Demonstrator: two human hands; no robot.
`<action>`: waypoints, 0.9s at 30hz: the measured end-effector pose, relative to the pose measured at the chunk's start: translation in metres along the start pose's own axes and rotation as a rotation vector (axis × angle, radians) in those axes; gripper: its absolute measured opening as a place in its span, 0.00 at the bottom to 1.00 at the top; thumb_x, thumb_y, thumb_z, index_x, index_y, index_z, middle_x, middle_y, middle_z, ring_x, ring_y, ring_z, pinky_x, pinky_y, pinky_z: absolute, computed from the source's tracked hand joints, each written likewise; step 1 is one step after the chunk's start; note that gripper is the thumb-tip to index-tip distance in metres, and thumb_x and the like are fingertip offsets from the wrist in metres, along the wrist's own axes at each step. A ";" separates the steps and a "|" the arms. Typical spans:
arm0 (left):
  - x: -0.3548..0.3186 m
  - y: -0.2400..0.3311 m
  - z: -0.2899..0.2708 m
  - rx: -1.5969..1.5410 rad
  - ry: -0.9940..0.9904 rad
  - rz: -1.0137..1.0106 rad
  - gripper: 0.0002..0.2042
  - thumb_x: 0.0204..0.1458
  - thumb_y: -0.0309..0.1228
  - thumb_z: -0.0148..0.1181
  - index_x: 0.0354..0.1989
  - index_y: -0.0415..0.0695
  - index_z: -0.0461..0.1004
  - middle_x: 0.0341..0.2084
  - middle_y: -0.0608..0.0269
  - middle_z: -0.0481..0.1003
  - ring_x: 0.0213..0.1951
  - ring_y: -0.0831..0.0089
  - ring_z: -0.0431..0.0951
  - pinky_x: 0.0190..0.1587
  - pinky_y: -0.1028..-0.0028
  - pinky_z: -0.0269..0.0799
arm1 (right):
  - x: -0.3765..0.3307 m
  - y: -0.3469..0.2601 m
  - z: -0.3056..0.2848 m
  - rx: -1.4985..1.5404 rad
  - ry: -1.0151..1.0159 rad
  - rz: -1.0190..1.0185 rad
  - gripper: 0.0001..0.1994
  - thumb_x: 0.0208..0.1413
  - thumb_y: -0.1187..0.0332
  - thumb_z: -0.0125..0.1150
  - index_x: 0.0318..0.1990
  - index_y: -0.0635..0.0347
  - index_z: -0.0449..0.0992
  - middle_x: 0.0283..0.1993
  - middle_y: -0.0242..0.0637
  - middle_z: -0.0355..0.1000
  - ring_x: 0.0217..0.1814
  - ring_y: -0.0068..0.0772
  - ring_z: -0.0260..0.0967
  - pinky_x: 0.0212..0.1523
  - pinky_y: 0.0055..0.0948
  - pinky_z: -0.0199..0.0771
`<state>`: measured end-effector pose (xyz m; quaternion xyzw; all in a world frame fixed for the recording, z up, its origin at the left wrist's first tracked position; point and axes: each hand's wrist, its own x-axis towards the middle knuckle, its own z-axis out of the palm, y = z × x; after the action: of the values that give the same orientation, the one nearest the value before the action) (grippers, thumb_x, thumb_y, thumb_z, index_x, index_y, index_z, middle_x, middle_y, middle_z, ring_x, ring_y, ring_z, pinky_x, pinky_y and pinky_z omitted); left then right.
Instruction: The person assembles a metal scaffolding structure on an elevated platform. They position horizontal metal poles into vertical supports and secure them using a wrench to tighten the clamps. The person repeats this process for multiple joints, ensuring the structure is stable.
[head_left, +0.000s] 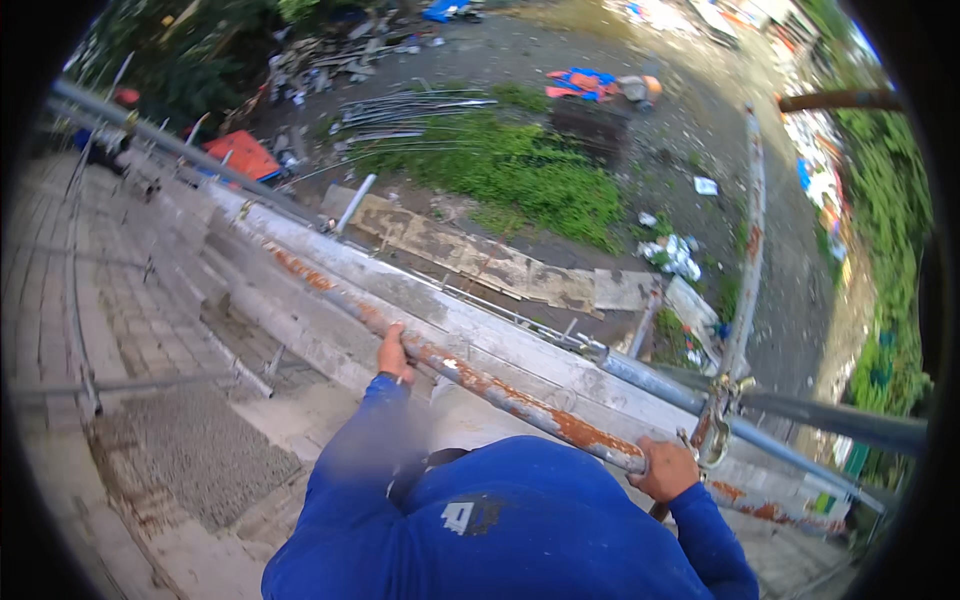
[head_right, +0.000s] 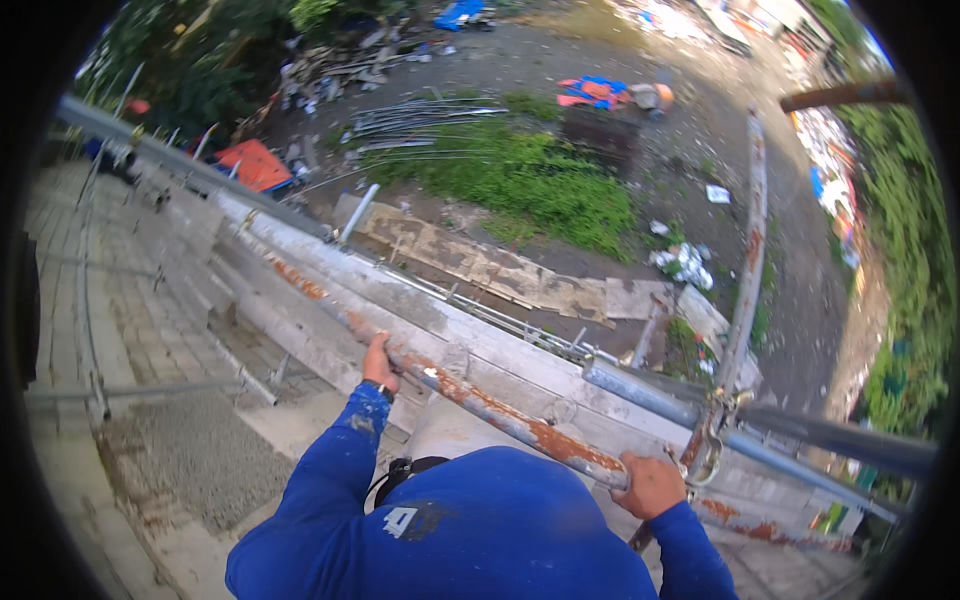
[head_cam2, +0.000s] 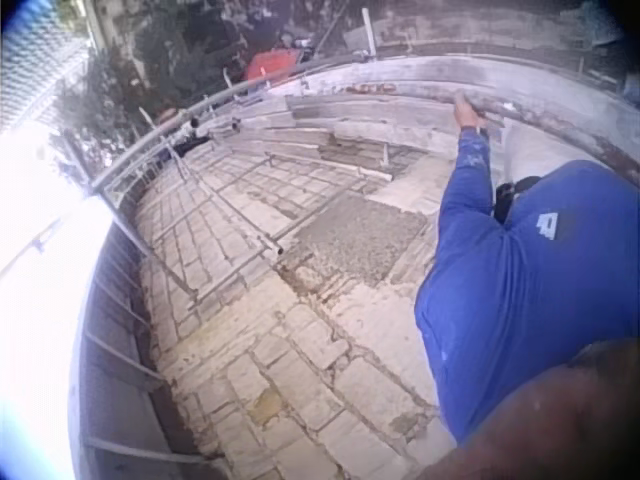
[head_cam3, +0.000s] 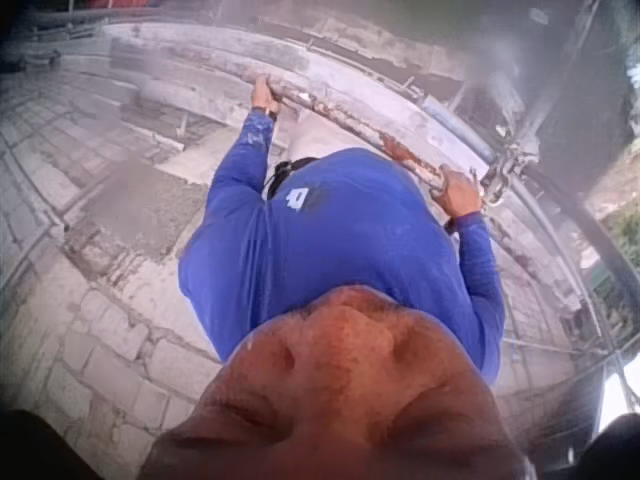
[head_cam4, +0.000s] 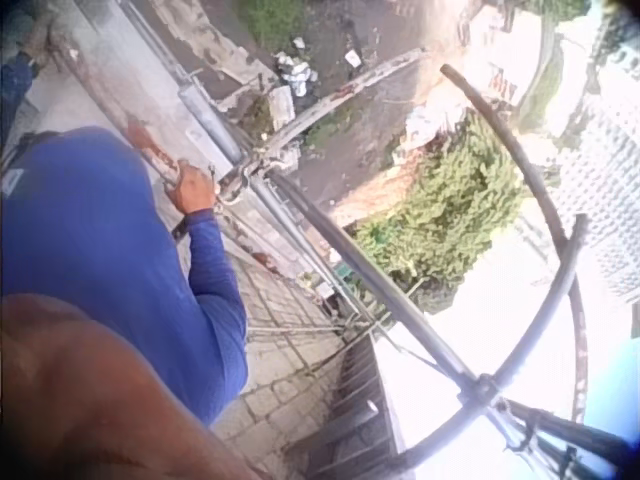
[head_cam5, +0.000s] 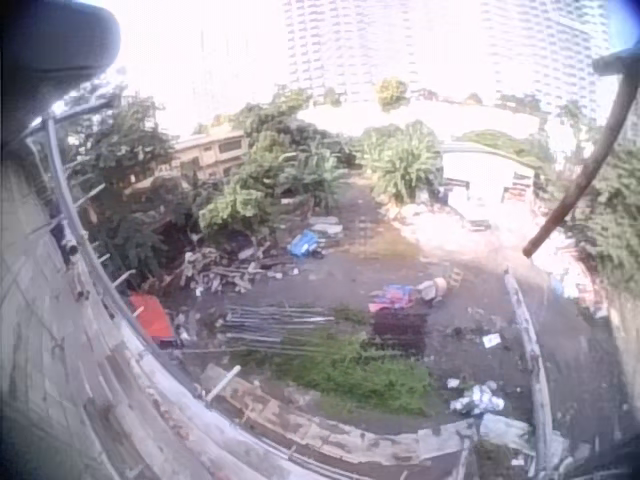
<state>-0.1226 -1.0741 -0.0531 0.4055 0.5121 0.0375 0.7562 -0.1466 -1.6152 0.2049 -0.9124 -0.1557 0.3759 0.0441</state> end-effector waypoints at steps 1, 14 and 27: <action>0.015 0.007 -0.013 -0.022 -0.053 0.005 0.18 0.58 0.48 0.61 0.47 0.48 0.74 0.38 0.64 0.79 0.36 0.66 0.81 0.40 0.63 0.78 | 0.007 -0.011 -0.006 0.028 0.025 -0.040 0.24 0.45 0.53 0.73 0.46 0.53 0.74 0.37 0.49 0.80 0.40 0.55 0.79 0.41 0.51 0.78; 0.092 0.114 -0.083 0.060 -0.004 -0.068 0.27 0.57 0.52 0.61 0.61 0.52 0.68 0.51 0.60 0.76 0.50 0.61 0.76 0.52 0.55 0.72 | 0.068 -0.121 -0.004 0.102 -0.004 -0.074 0.25 0.48 0.58 0.70 0.53 0.58 0.73 0.39 0.47 0.80 0.43 0.51 0.81 0.41 0.48 0.79; 0.090 0.153 -0.065 0.169 -0.041 -0.045 0.22 0.56 0.54 0.64 0.50 0.53 0.73 0.36 0.70 0.78 0.31 0.74 0.75 0.27 0.73 0.62 | 0.068 -0.174 -0.034 -0.099 0.282 0.064 0.11 0.54 0.65 0.60 0.45 0.54 0.77 0.39 0.39 0.80 0.42 0.41 0.80 0.41 0.42 0.73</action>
<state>-0.0778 -0.8915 -0.0297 0.4571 0.5068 -0.0310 0.7303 -0.1209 -1.4273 0.2181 -0.9617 -0.1370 0.2372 0.0085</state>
